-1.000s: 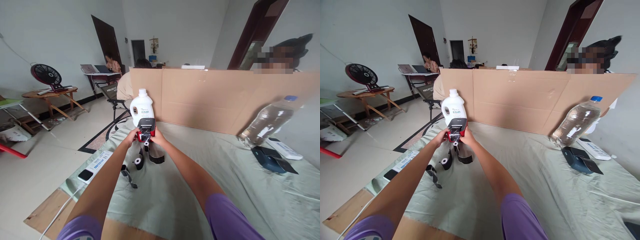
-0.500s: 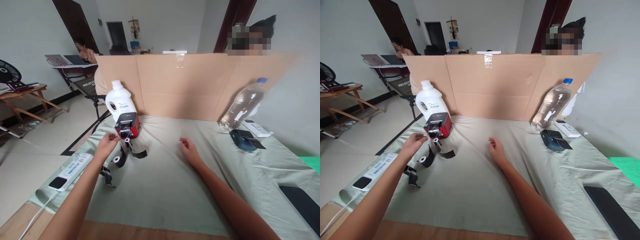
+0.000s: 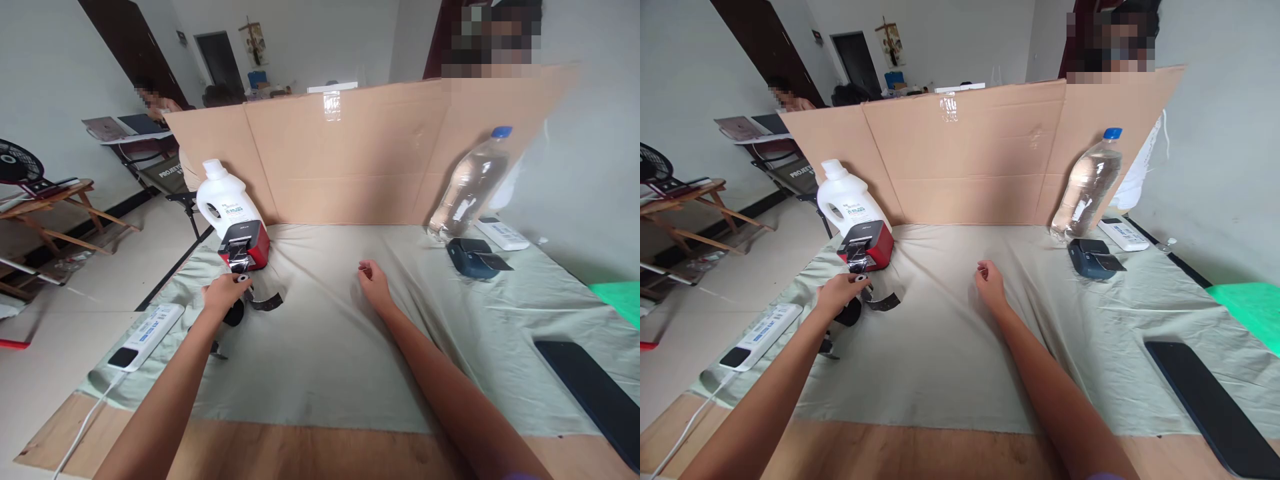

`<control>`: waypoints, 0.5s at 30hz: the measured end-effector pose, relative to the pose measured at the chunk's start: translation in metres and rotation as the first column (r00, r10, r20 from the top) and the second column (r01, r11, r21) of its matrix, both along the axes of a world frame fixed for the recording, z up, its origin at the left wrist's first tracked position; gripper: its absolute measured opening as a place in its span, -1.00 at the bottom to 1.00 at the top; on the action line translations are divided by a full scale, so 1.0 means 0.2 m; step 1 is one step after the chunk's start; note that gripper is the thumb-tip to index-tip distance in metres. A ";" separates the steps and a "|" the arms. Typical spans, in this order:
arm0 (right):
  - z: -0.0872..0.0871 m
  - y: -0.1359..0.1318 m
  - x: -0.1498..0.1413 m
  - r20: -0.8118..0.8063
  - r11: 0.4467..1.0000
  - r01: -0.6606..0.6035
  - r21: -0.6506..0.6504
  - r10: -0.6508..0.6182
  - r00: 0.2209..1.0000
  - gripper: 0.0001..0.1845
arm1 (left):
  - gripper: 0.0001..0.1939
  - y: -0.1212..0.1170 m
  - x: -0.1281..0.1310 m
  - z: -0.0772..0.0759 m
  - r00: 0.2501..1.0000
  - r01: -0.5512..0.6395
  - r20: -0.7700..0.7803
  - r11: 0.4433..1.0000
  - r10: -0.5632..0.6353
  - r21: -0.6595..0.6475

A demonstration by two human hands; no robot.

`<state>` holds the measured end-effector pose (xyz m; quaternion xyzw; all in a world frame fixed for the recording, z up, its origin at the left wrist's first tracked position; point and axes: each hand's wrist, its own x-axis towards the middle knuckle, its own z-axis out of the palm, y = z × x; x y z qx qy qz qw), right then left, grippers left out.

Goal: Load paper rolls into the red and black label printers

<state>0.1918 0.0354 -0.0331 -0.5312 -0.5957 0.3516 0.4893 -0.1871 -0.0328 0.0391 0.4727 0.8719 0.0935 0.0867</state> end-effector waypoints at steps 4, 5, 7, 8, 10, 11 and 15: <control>0.00 0.00 0.00 -0.018 1.000 -0.012 -0.006 0.012 1.000 -0.64 | -0.62 -0.05 0.03 0.03 1.000 -0.018 0.023 1.000 0.018 -0.011; -0.01 0.00 0.00 -0.019 1.000 -0.015 -0.007 0.014 1.000 -0.64 | -0.61 -0.06 0.04 0.04 0.999 -0.019 0.036 1.000 0.019 0.002; -0.01 0.00 0.00 -0.021 1.000 -0.020 -0.005 0.020 1.000 -0.64 | -0.59 -0.07 0.06 0.05 0.999 -0.021 0.043 0.999 0.020 0.025; -0.02 0.00 0.00 -0.021 1.000 -0.021 -0.001 0.021 1.000 -0.64 | -0.59 -0.08 0.06 0.05 0.999 -0.020 0.034 0.999 0.019 0.029; -0.02 0.01 0.00 -0.019 1.000 -0.020 0.008 0.021 1.000 -0.64 | -0.60 -0.10 0.08 0.05 1.000 -0.007 0.001 1.000 0.007 0.025; -0.03 0.01 0.00 -0.015 1.000 -0.019 0.012 0.020 1.000 -0.64 | -0.60 -0.10 0.09 0.05 1.000 0.004 -0.023 1.000 -0.004 0.025; -0.04 0.02 0.00 -0.003 1.000 -0.008 0.030 0.008 1.000 -0.64 | -0.57 -0.10 0.09 0.05 0.987 0.062 -0.151 0.998 -0.063 -0.009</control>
